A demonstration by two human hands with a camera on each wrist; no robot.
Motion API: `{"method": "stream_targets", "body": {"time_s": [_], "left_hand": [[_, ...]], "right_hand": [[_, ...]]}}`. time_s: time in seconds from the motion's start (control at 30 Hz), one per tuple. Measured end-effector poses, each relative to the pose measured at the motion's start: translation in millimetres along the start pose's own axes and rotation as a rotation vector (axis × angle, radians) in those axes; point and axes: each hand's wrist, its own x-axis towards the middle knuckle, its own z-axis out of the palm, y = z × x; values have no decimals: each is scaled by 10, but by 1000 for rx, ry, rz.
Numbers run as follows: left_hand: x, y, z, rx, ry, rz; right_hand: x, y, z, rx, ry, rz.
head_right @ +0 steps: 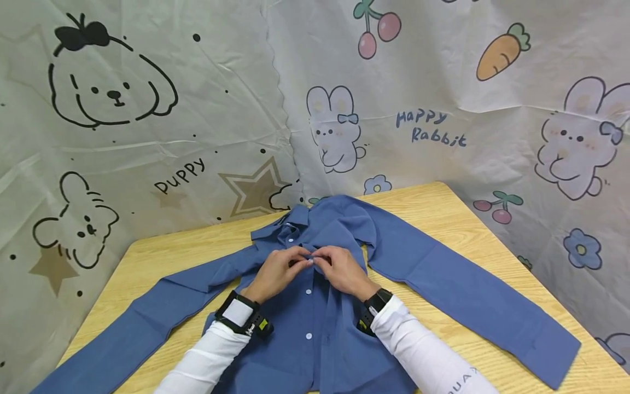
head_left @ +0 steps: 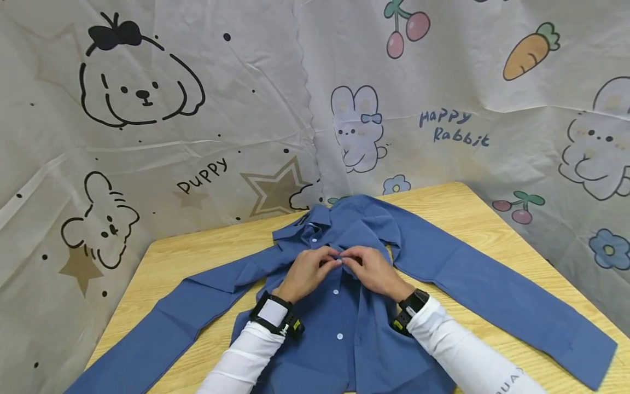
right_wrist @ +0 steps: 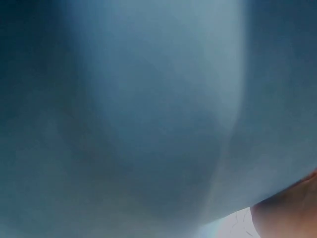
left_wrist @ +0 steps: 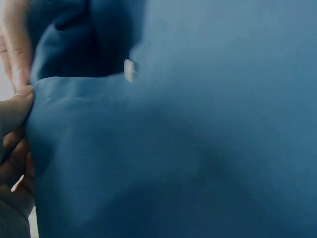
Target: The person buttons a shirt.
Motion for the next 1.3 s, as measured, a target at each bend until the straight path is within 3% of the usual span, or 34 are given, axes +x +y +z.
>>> {"method": "stream_targets", "body": {"time_s": [0.27,0.57,0.97,1.2,1.3], "left_hand": [[-18,-19,12,119,12,69],[-57,-27,28,137,18,91],[-23,-15,14,129,63,125],[-19,-42,15,244,152,246],[-2,-51,7,297,198,300]], "right_hand": [[-8,3,16,83,-13,62],[-25,29,17,81,-45,73],[-49,25,37,1,81,0],[-56,-21,57,-11,94,-43],[-56,-35,77,14,112,-3]]}}
